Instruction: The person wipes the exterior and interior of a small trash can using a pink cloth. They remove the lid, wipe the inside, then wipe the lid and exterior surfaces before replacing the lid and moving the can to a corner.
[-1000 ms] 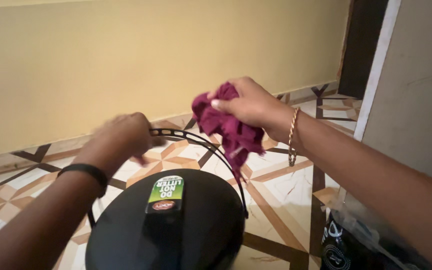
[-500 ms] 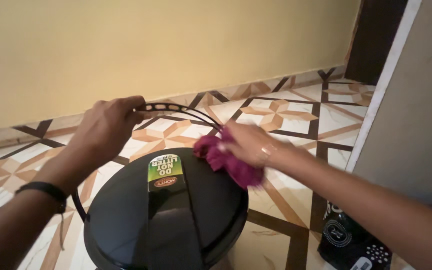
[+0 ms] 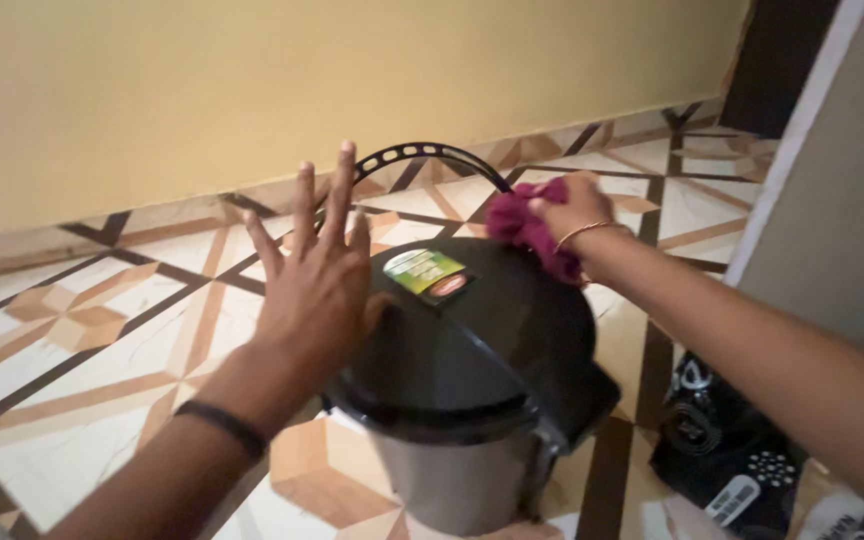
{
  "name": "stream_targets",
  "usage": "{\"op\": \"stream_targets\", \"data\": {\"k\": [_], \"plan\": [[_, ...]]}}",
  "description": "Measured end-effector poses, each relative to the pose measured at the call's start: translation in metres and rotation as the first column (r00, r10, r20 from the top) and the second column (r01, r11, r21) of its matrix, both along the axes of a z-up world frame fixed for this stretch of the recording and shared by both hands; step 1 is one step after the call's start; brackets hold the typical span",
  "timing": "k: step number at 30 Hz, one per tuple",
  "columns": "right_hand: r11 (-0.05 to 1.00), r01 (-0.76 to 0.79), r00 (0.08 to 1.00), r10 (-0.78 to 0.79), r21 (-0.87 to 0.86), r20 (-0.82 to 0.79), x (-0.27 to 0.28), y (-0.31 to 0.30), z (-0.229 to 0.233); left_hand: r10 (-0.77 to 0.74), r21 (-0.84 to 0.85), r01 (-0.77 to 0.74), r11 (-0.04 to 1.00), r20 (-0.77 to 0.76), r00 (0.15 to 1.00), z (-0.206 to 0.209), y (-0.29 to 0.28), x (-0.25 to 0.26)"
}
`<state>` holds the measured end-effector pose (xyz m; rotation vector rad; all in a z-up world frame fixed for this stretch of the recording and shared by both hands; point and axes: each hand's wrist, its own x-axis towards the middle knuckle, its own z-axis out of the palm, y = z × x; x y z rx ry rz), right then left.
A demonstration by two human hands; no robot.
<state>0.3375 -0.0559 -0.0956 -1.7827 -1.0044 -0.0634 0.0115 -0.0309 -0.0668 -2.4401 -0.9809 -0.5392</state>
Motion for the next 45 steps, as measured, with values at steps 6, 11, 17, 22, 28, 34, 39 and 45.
{"op": "stream_targets", "data": {"k": [6, 11, 17, 22, 28, 34, 39, 45], "plan": [[0.965, 0.221, 0.933, -0.167, 0.143, -0.318, -0.008, -0.036, -0.01, 0.0, -0.366, -0.038, 0.93, -0.105, 0.994, -0.014, 0.002, -0.011], [0.933, 0.239, 0.959, -0.271, 0.268, 0.087, 0.024, -0.061, -0.038, -0.286, -0.752, 0.171, 0.637, -0.024, 0.958, 0.001, -0.023, -0.03], [0.933, -0.019, 0.878, -0.156, -0.358, -0.453, 0.049, -0.072, -0.047, -0.428, -0.409, 0.357, 0.84, -0.094, 0.899, -0.005, -0.052, -0.024], [0.983, 0.088, 0.891, -0.151, -0.162, -0.429, 0.033, -0.085, -0.026, -0.401, -0.149, 0.372, 0.916, -0.304, 0.864, -0.003, -0.045, -0.016], [0.927, 0.012, 0.997, 0.018, 0.376, -0.075, 0.018, -0.088, 0.019, -0.321, -0.012, 0.334, 0.942, -0.315, 0.893, 0.018, -0.023, 0.015], [0.864, -0.104, 0.993, 0.063, 0.492, 0.1, -0.053, -0.087, 0.065, -0.224, 0.286, 0.3, 0.91, -0.267, 0.937, 0.026, 0.007, 0.035], [0.99, 0.012, 0.965, -0.048, 0.14, 0.257, -0.142, -0.068, 0.014, -0.106, 0.285, 0.222, 0.933, -0.371, 0.922, -0.002, 0.022, 0.057], [0.982, -0.173, 0.689, 0.071, 0.068, 0.721, -0.161, -0.059, -0.075, -0.099, -0.06, 0.09, 0.994, -0.181, 0.978, -0.027, 0.041, 0.03]]}}
